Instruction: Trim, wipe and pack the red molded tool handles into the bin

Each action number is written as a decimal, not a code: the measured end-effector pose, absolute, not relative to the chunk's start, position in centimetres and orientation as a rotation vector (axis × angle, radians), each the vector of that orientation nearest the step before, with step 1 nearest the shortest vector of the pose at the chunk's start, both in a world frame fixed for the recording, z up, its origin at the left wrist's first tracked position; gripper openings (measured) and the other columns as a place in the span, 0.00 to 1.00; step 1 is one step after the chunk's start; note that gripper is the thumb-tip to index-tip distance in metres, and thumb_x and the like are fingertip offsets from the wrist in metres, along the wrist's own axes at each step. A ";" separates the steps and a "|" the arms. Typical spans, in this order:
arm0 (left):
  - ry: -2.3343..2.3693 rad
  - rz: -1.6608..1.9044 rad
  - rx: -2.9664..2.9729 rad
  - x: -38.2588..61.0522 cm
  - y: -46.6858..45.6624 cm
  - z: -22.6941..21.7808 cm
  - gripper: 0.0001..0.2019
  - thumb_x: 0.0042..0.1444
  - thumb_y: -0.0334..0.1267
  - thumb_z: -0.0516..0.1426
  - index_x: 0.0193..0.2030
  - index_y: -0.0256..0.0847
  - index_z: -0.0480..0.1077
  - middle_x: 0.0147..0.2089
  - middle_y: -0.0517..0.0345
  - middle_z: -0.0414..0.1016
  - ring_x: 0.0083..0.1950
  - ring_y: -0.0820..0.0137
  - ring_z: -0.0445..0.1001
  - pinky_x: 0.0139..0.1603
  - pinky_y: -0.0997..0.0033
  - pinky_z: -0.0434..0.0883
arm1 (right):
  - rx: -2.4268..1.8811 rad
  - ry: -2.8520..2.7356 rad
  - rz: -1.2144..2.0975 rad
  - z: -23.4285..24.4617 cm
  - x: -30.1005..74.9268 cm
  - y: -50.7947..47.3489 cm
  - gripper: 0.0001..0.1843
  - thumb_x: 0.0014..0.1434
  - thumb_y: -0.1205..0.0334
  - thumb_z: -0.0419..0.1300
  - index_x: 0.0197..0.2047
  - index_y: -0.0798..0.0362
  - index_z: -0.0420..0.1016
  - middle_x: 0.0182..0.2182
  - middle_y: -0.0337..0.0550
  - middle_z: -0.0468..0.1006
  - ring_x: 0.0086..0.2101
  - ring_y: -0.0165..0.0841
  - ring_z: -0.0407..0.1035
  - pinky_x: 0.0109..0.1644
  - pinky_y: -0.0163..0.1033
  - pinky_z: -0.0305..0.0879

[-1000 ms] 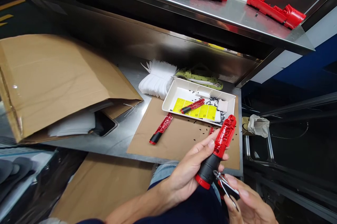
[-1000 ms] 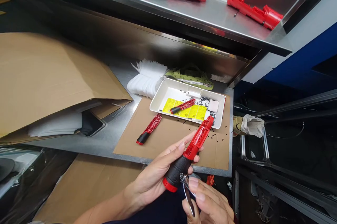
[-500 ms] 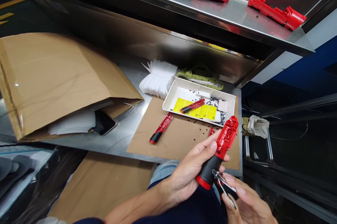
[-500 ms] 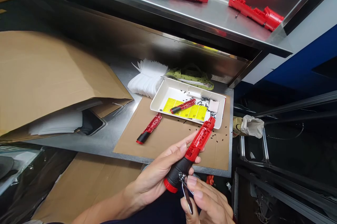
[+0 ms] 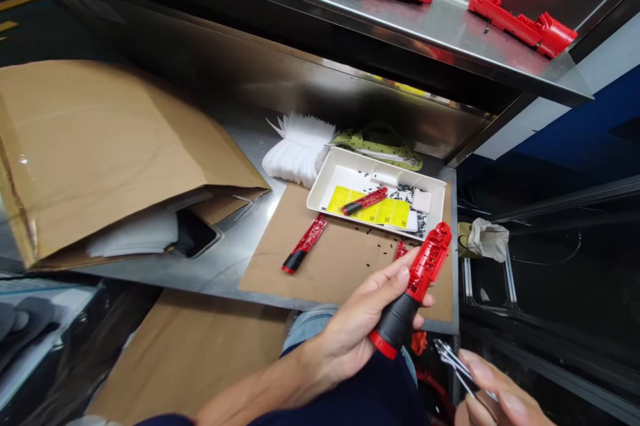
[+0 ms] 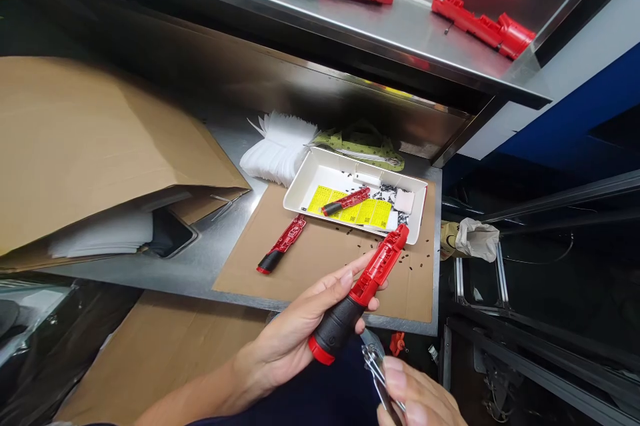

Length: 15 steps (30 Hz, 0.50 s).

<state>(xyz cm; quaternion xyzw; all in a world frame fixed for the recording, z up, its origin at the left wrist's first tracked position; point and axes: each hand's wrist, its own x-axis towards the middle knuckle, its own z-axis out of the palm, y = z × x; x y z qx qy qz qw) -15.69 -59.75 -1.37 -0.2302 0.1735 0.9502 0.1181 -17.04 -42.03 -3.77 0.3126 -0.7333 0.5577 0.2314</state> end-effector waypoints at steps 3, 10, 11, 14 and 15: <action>0.489 2.779 -0.661 -15.7 -59.8 -1.3 0.27 0.62 0.42 0.60 0.67 0.44 0.66 0.37 0.52 0.77 0.30 0.74 0.74 0.31 0.79 0.74 | 0.788 -2.047 1.576 -3.8 -16.5 -42.8 0.10 0.59 0.63 0.67 0.45 0.52 0.76 0.31 0.42 0.85 0.30 0.39 0.82 0.29 0.37 0.82; 0.528 2.734 -0.739 -15.5 -59.8 -1.1 0.30 0.60 0.42 0.62 0.69 0.44 0.63 0.37 0.51 0.79 0.28 0.76 0.75 0.32 0.80 0.74 | 0.877 -2.044 1.624 -4.2 -16.2 -44.1 0.12 0.59 0.68 0.66 0.47 0.54 0.76 0.35 0.44 0.86 0.33 0.39 0.82 0.32 0.37 0.83; 0.538 2.732 -0.745 -15.5 -59.8 -1.1 0.30 0.60 0.42 0.62 0.68 0.44 0.64 0.38 0.51 0.79 0.28 0.76 0.76 0.32 0.80 0.74 | 0.896 -2.038 1.626 -4.2 -16.2 -44.0 0.12 0.59 0.68 0.66 0.48 0.54 0.76 0.35 0.44 0.86 0.33 0.39 0.82 0.33 0.37 0.83; 0.566 2.738 -0.751 -15.5 -59.7 -1.1 0.31 0.58 0.43 0.64 0.68 0.44 0.64 0.39 0.50 0.79 0.29 0.76 0.76 0.32 0.80 0.74 | 0.905 -2.034 1.638 -4.2 -16.3 -43.8 0.13 0.59 0.69 0.67 0.48 0.55 0.76 0.36 0.44 0.86 0.34 0.38 0.82 0.35 0.37 0.83; 0.572 2.737 -0.749 -15.6 -59.7 -1.1 0.33 0.57 0.43 0.65 0.69 0.44 0.63 0.39 0.50 0.79 0.29 0.76 0.75 0.32 0.80 0.74 | 0.897 -2.036 1.642 -4.2 -16.2 -43.8 0.13 0.58 0.69 0.67 0.48 0.55 0.76 0.36 0.45 0.86 0.34 0.38 0.82 0.35 0.37 0.83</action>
